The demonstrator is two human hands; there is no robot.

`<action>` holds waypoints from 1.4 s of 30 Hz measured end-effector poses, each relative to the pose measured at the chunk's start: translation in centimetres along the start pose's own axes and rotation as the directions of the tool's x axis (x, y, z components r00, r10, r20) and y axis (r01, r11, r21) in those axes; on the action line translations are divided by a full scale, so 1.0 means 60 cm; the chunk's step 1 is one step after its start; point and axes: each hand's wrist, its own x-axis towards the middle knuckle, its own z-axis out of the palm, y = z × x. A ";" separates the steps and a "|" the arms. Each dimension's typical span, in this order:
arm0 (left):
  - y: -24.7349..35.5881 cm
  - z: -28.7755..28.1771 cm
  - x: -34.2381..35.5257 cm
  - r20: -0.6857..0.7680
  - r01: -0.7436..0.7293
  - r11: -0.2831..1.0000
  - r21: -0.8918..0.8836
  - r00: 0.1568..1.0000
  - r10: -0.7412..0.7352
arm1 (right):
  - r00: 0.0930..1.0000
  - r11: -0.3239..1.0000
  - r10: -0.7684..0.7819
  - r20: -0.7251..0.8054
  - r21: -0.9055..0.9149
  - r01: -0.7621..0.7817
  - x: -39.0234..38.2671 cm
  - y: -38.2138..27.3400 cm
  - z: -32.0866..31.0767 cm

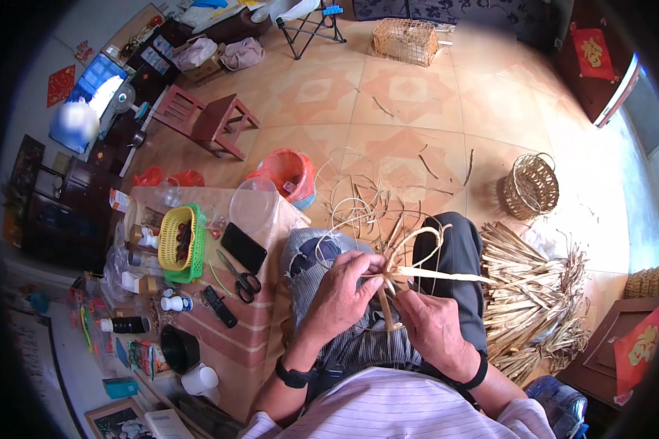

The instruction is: The recorder is weaving a basket using long strips of bamboo or similar plant material.

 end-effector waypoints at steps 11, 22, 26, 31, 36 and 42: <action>0.004 -0.005 0.012 0.031 0.123 0.988 -0.098 0.992 -0.120 | 0.982 0.999 0.034 -0.187 0.017 -0.032 0.032 -0.001 -0.044; 0.022 -0.009 0.023 0.093 0.197 0.968 -0.159 0.979 -0.184 | 0.975 0.934 -0.222 -0.020 -0.292 0.207 0.087 0.033 -0.076; 0.019 -0.003 0.028 0.066 0.250 0.961 -0.114 0.968 -0.244 | 0.881 0.841 -0.467 0.072 -0.271 0.468 0.071 0.026 -0.079; 0.016 -0.002 0.030 0.087 0.253 0.957 -0.143 0.966 -0.242 | 0.777 0.736 -0.620 0.112 -0.258 0.625 0.069 0.026 -0.057; 0.016 -0.008 0.034 0.137 0.247 0.957 -0.151 0.964 -0.227 | 0.766 0.751 -0.636 0.096 -0.151 0.642 0.079 0.026 -0.052; 0.014 -0.009 0.030 0.145 0.261 0.936 -0.235 0.962 -0.232 | 0.933 0.955 -0.239 -0.268 0.110 0.276 0.106 0.052 -0.049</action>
